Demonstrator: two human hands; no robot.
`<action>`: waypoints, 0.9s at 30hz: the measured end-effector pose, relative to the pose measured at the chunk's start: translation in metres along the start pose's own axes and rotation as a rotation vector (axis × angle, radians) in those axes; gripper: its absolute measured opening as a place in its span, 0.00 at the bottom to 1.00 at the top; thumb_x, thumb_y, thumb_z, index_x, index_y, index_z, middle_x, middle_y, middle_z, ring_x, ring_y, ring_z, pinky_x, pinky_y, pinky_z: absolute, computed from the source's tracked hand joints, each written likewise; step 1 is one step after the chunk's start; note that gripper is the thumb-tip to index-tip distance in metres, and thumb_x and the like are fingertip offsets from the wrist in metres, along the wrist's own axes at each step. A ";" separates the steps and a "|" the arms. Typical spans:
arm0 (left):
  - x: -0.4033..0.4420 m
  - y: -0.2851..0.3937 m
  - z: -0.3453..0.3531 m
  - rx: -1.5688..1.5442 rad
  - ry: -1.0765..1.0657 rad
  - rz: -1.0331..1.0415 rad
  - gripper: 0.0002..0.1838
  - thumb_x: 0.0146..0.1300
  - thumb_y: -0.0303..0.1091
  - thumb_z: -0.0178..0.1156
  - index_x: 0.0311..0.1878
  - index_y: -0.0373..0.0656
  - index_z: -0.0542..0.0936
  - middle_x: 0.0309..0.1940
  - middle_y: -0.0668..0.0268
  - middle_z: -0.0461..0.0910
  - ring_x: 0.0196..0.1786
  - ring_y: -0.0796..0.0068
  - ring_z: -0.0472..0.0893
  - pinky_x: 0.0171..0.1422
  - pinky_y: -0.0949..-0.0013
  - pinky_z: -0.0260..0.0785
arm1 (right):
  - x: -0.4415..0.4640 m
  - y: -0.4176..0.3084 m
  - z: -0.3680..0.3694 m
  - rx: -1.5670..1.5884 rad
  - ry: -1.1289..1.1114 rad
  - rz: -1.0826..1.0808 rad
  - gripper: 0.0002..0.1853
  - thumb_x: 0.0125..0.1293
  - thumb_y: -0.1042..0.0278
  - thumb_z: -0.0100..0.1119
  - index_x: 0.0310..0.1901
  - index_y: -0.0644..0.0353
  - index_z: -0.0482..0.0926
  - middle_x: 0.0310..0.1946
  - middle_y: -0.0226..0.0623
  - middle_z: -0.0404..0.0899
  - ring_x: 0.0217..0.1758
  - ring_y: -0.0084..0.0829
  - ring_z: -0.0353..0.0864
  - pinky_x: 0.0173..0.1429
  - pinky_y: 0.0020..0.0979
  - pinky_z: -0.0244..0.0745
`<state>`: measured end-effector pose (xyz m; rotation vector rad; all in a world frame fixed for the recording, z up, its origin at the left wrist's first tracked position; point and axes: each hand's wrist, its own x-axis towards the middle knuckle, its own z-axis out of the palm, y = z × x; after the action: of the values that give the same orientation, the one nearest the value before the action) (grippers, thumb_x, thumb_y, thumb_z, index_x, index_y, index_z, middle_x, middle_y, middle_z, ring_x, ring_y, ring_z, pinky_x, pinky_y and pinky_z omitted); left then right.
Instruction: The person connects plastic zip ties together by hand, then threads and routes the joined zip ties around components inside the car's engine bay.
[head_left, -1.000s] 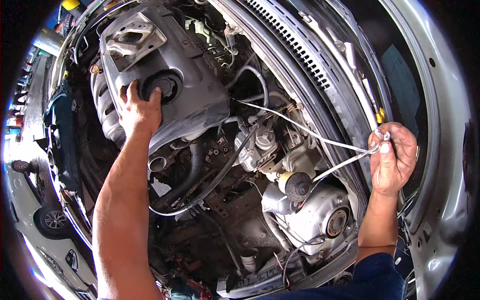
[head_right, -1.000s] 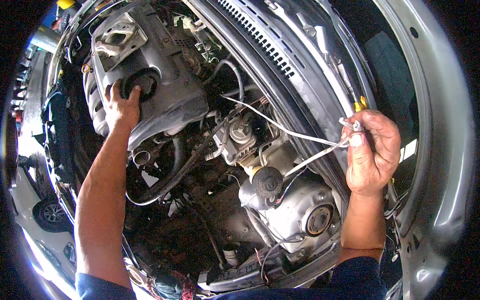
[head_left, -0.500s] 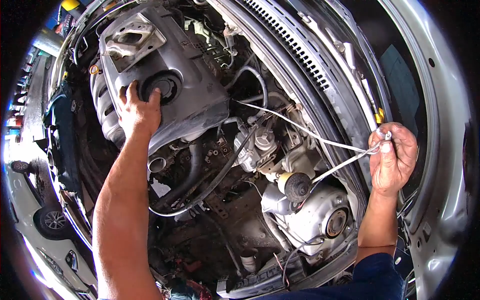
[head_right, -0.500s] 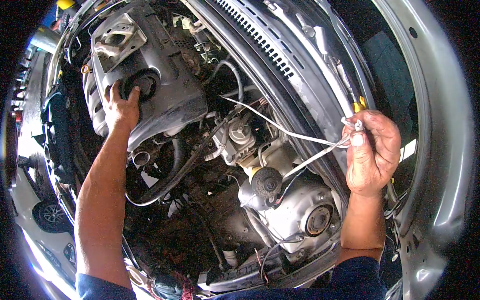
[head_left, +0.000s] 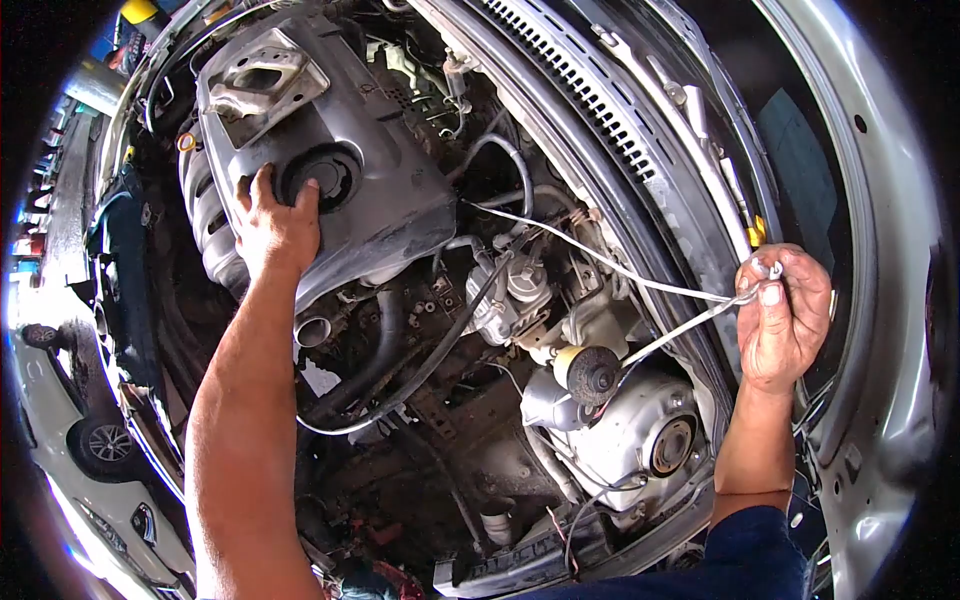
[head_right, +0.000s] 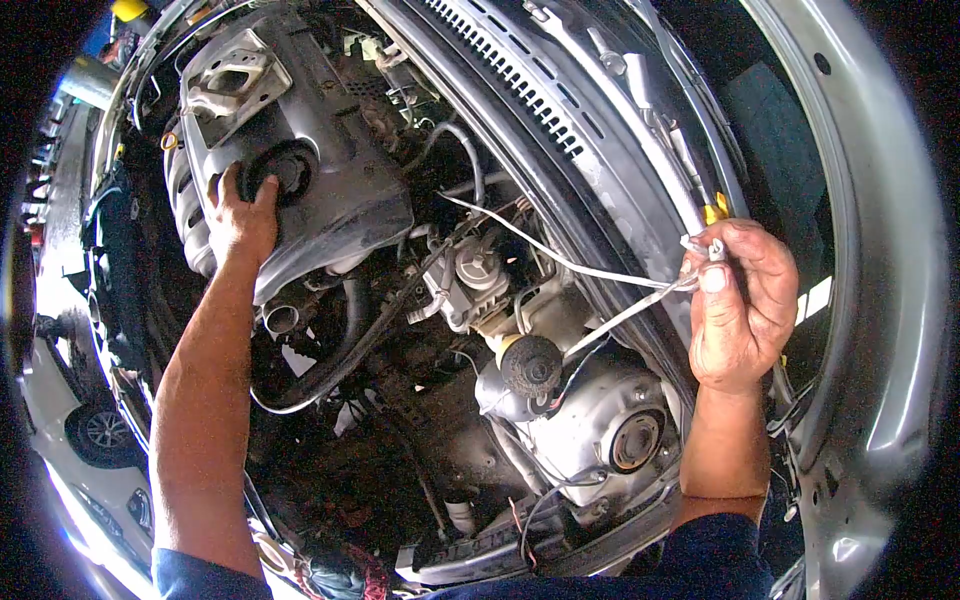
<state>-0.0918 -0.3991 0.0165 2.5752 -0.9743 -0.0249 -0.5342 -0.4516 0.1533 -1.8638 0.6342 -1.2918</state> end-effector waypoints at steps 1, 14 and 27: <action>0.000 0.000 0.001 -0.001 -0.001 0.002 0.38 0.57 0.59 0.60 0.69 0.51 0.66 0.70 0.55 0.59 0.72 0.52 0.60 0.73 0.53 0.56 | 0.000 0.000 0.001 -0.010 0.008 -0.001 0.16 0.66 0.78 0.56 0.56 0.66 0.70 0.46 0.49 0.75 0.39 0.27 0.75 0.44 0.26 0.74; 0.001 -0.004 0.002 -0.002 -0.005 0.035 0.38 0.59 0.59 0.58 0.69 0.50 0.65 0.70 0.53 0.58 0.71 0.50 0.62 0.71 0.51 0.60 | 0.000 -0.003 0.003 0.022 0.029 0.028 0.16 0.67 0.78 0.56 0.56 0.66 0.70 0.46 0.47 0.75 0.37 0.25 0.74 0.40 0.25 0.72; 0.002 -0.005 0.003 0.031 0.003 0.040 0.38 0.59 0.59 0.58 0.69 0.52 0.65 0.71 0.55 0.58 0.71 0.51 0.63 0.71 0.51 0.60 | 0.000 -0.002 0.004 0.007 0.037 0.013 0.16 0.67 0.78 0.56 0.55 0.66 0.71 0.46 0.47 0.77 0.38 0.25 0.76 0.40 0.23 0.74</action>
<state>-0.0875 -0.3983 0.0123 2.5822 -1.0330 0.0043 -0.5304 -0.4495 0.1545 -1.8310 0.6596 -1.3208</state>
